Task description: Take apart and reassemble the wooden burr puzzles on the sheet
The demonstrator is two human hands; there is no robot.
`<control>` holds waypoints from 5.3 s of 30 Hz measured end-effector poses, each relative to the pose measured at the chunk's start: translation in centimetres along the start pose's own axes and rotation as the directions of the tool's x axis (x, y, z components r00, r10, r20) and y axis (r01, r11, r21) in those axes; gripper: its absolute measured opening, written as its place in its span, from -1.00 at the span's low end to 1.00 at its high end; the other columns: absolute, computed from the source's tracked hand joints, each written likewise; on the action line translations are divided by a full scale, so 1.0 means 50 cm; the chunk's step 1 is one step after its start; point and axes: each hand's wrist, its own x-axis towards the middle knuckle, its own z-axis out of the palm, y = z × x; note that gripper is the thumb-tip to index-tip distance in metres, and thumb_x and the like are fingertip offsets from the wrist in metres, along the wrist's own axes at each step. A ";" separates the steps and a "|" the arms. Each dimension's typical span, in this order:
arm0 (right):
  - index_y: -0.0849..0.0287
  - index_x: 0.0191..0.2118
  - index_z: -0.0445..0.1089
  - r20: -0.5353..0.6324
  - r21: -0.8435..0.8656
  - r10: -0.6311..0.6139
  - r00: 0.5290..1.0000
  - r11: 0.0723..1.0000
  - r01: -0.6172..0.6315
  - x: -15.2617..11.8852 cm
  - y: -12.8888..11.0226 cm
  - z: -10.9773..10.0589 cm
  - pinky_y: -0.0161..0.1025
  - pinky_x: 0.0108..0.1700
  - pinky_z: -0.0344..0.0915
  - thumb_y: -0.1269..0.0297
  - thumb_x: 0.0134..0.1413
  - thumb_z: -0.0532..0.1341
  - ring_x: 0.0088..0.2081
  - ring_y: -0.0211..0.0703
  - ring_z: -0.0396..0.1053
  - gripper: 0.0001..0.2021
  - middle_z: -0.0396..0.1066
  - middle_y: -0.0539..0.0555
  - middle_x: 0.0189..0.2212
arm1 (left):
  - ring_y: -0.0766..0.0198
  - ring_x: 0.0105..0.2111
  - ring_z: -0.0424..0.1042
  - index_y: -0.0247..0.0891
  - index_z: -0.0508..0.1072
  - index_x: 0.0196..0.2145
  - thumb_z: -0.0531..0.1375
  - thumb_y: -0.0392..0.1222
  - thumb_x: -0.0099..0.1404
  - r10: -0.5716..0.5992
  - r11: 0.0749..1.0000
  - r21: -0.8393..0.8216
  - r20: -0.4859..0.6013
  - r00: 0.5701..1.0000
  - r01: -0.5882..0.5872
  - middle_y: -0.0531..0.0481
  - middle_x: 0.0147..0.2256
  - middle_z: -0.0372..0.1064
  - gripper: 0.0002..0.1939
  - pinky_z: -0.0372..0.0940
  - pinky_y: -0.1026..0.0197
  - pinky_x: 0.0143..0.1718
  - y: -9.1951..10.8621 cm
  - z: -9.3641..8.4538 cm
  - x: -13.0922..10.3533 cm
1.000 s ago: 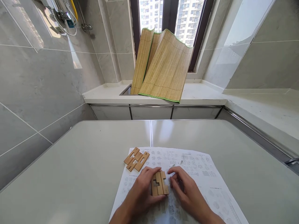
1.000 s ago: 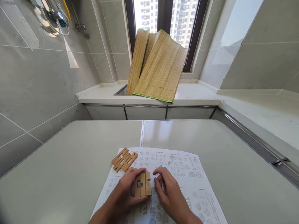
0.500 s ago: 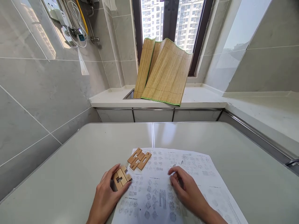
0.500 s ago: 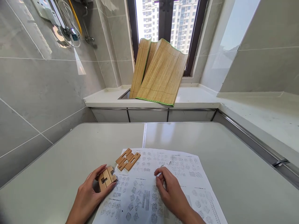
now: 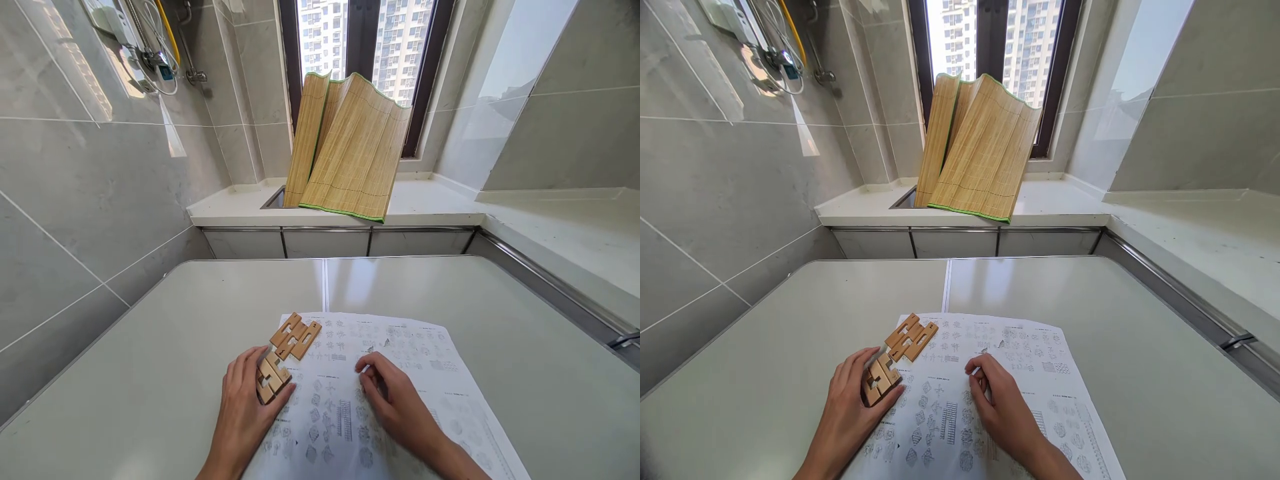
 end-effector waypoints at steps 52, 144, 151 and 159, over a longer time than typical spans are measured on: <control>0.02 -0.09 0.31 0.042 -0.040 -0.056 0.998 0.998 0.057 0.004 -0.004 -0.006 -0.14 -0.26 0.37 0.25 0.45 0.00 -0.30 -0.07 0.38 -0.85 0.41 0.08 -0.25 | -0.21 0.25 0.33 -0.17 0.45 -0.06 0.13 0.07 0.41 0.118 0.988 0.085 0.088 0.989 -0.126 -0.25 0.23 0.38 -0.69 0.31 -0.28 0.18 0.048 0.083 0.085; -0.08 0.26 0.21 -0.068 -0.252 -0.151 0.986 0.959 0.130 -0.001 0.018 -0.008 0.24 0.23 0.36 0.32 0.01 0.42 0.23 0.25 0.29 -0.31 0.30 0.16 0.18 | 0.12 -0.36 0.43 -0.19 0.32 -0.37 0.07 -0.21 0.49 0.325 0.944 -0.029 0.243 0.914 -0.328 -0.04 -0.36 0.42 -0.78 0.29 0.12 -0.35 0.161 0.101 0.014; -0.04 0.21 0.24 -0.081 -0.259 -0.130 0.988 0.960 0.106 0.000 0.012 -0.017 0.17 0.18 0.42 0.28 -0.03 0.44 0.19 0.22 0.31 -0.33 0.30 0.16 0.15 | 0.10 -0.36 0.45 -0.19 0.36 -0.29 0.10 -0.16 0.48 0.312 0.950 -0.054 0.209 0.927 -0.308 -0.04 -0.34 0.44 -0.84 0.29 0.12 -0.35 0.164 0.103 0.016; 0.02 0.19 0.19 -0.134 -0.222 -0.237 0.962 0.954 0.204 0.003 -0.004 -0.029 0.15 0.17 0.42 0.32 -0.08 0.44 0.19 0.23 0.30 -0.30 0.28 0.21 0.13 | 0.05 -0.31 0.48 -0.21 0.39 -0.17 0.10 -0.07 0.48 0.305 0.952 -0.043 0.151 0.940 -0.302 -0.08 -0.29 0.44 -0.82 0.34 0.07 -0.30 0.162 0.111 0.018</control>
